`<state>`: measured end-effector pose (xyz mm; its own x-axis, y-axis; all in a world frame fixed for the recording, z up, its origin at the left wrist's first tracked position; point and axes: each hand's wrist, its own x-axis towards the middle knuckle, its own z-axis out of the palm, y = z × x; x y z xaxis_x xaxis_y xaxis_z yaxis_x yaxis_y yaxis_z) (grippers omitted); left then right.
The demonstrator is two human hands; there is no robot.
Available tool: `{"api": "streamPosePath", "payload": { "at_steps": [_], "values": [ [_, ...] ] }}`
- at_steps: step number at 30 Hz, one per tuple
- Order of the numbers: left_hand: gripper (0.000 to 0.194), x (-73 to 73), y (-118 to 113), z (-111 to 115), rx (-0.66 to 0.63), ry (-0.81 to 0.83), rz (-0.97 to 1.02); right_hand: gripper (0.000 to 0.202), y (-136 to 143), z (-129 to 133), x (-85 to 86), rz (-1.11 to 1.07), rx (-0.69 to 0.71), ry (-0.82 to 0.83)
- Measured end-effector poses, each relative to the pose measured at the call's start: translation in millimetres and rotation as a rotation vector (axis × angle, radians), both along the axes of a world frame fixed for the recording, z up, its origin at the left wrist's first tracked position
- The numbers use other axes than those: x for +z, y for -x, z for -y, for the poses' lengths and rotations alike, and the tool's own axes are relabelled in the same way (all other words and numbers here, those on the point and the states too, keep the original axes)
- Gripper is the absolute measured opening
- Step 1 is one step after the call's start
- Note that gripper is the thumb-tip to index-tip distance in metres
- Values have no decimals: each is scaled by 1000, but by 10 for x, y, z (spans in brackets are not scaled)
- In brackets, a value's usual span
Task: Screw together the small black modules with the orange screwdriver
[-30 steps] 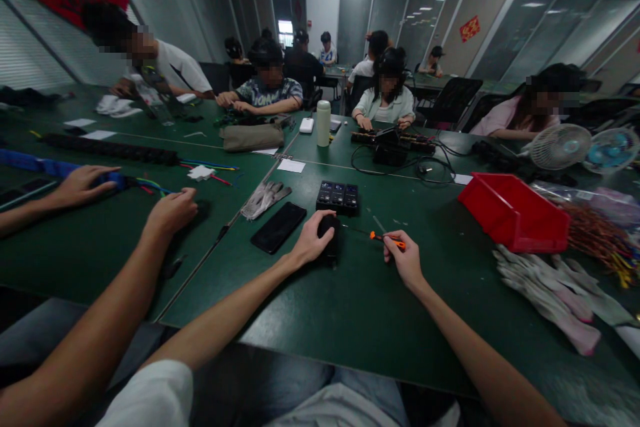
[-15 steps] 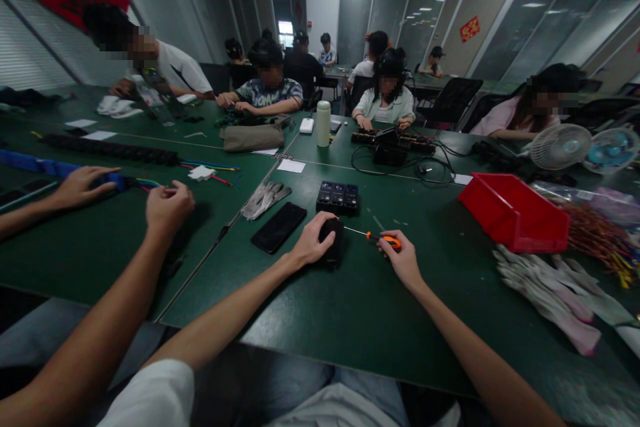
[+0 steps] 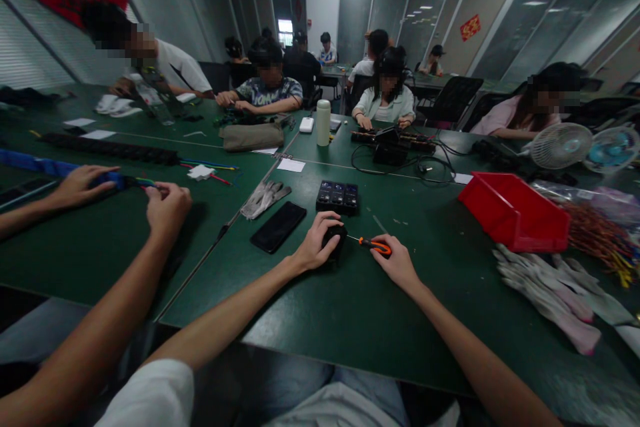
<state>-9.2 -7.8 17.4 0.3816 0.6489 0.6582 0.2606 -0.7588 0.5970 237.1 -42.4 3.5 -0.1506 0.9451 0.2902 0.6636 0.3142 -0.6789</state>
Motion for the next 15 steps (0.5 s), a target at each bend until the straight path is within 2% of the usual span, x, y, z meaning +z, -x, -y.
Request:
{"api": "streamPosePath", "payload": {
  "at_steps": [9,15],
  "values": [
    [28,-66,-89,-5,-2,217,148,20,23,11,24,60,28,-15],
    [27,-10,-124,42,40,329,218,19,16,2,7,44,28,-17]
  ]
}}
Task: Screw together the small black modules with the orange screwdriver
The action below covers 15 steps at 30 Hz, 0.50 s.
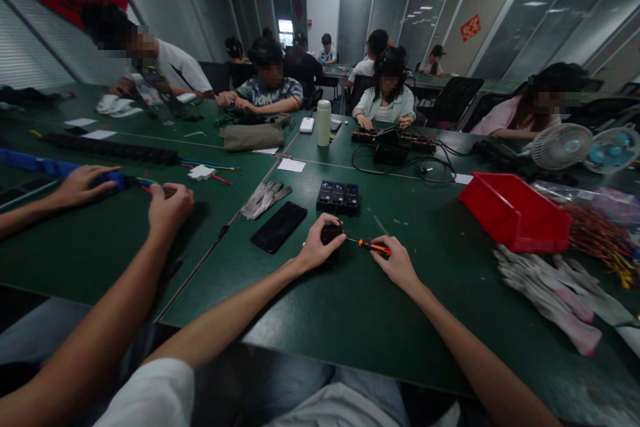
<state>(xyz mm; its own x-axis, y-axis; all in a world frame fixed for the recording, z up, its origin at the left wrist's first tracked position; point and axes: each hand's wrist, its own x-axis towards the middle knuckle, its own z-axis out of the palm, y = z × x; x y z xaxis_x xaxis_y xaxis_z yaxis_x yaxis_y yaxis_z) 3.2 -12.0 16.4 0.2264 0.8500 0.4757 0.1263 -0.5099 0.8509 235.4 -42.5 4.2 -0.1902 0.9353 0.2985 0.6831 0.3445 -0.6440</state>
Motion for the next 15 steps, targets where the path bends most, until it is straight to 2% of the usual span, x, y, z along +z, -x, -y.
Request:
{"api": "streamPosePath", "payload": {
  "at_steps": [15],
  "values": [
    [27,47,-39,22,-21,50,42,19,7,4,12,15,6,-5]
  ]
}}
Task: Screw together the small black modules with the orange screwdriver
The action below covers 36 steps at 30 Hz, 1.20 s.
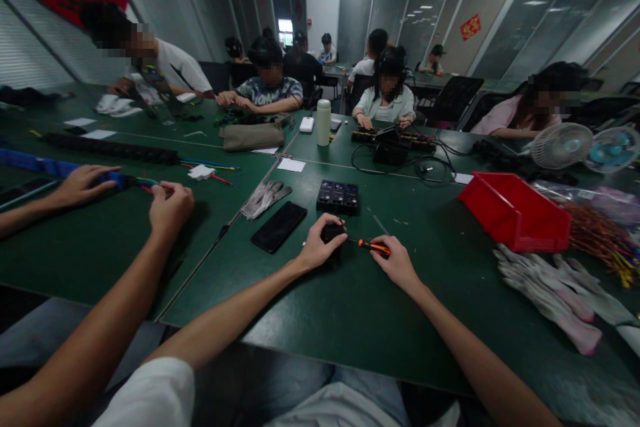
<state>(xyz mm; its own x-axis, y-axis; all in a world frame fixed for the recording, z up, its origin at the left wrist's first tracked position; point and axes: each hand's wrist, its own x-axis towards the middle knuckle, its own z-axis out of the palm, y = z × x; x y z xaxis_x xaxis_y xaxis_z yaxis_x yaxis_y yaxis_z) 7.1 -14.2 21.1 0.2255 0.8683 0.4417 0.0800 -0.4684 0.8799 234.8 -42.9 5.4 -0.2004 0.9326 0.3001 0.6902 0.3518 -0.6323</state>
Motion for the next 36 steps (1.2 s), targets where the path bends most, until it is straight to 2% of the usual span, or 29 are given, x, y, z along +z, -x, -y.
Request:
{"api": "streamPosePath", "payload": {
  "at_steps": [5,11,14,23,31,36],
  "values": [
    [34,-4,11,-1,0,42,-32,19,5,-8,-6,7,-3,-1],
    [65,-118,6,-33,-43,73,-63,17,7,-12,-8,24,7,-13],
    [72,-136,8,-55,-65,76,-86,17,9,-16,-11,24,4,-19],
    [69,-8,52,-46,-46,63,-163,16,2,-19,-19,40,10,-22],
    [68,-5,21,-20,-25,48,-196,17,-3,-37,-47,28,5,-18],
    [68,-31,14,-33,3,109,-95,17,7,-25,-25,37,4,-26]
  ]
}}
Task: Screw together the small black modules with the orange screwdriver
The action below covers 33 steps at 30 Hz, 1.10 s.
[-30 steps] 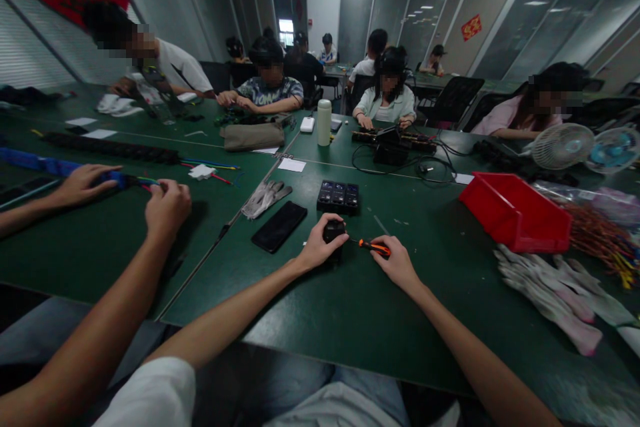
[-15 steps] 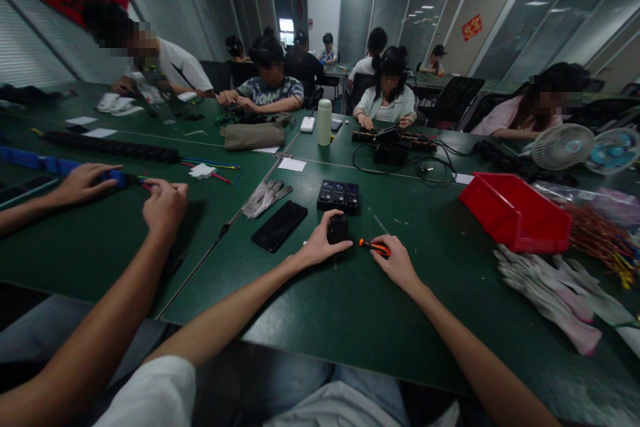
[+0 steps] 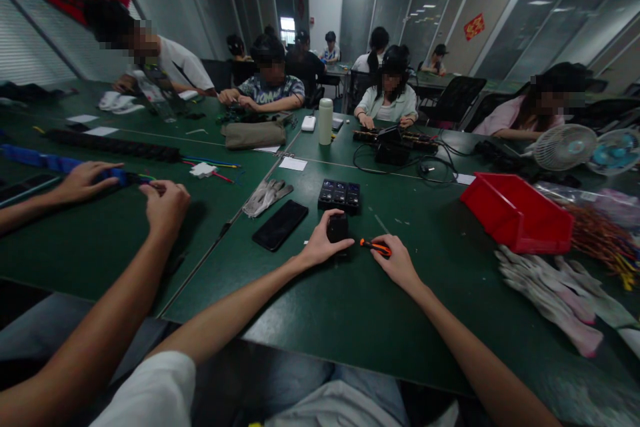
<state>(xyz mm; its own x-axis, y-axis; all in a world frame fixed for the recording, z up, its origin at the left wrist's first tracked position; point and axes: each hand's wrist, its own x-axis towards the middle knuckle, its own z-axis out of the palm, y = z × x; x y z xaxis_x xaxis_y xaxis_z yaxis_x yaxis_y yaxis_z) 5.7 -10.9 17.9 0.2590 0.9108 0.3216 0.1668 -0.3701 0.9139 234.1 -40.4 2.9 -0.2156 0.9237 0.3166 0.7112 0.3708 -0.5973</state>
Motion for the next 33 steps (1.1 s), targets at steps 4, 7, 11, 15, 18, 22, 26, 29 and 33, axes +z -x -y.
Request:
{"api": "streamPosePath", "payload": {
  "at_steps": [4,7,11,15,18,22,26,29,33],
  "values": [
    [69,-46,-33,-16,35,112,171,18,5,8,12,2,3,3],
    [66,-74,-66,-30,24,218,309,18,2,5,5,5,4,5],
    [59,-102,-90,-52,-56,372,528,19,3,3,-1,2,4,-2],
    [48,-105,-92,-57,-107,474,645,19,11,6,2,-2,2,-30],
    [47,-80,-99,-35,-103,508,665,20,16,-3,-2,-2,8,-42],
    [51,-53,-120,5,-75,577,682,20,37,9,31,-26,-9,-100],
    [51,-77,-158,28,-48,539,700,20,118,99,117,-46,-13,-185],
    [51,-106,-197,44,-39,469,699,25,218,181,156,-57,6,-216],
    [50,-105,-240,84,-54,407,680,39,324,236,143,-56,25,-185]
  ]
}}
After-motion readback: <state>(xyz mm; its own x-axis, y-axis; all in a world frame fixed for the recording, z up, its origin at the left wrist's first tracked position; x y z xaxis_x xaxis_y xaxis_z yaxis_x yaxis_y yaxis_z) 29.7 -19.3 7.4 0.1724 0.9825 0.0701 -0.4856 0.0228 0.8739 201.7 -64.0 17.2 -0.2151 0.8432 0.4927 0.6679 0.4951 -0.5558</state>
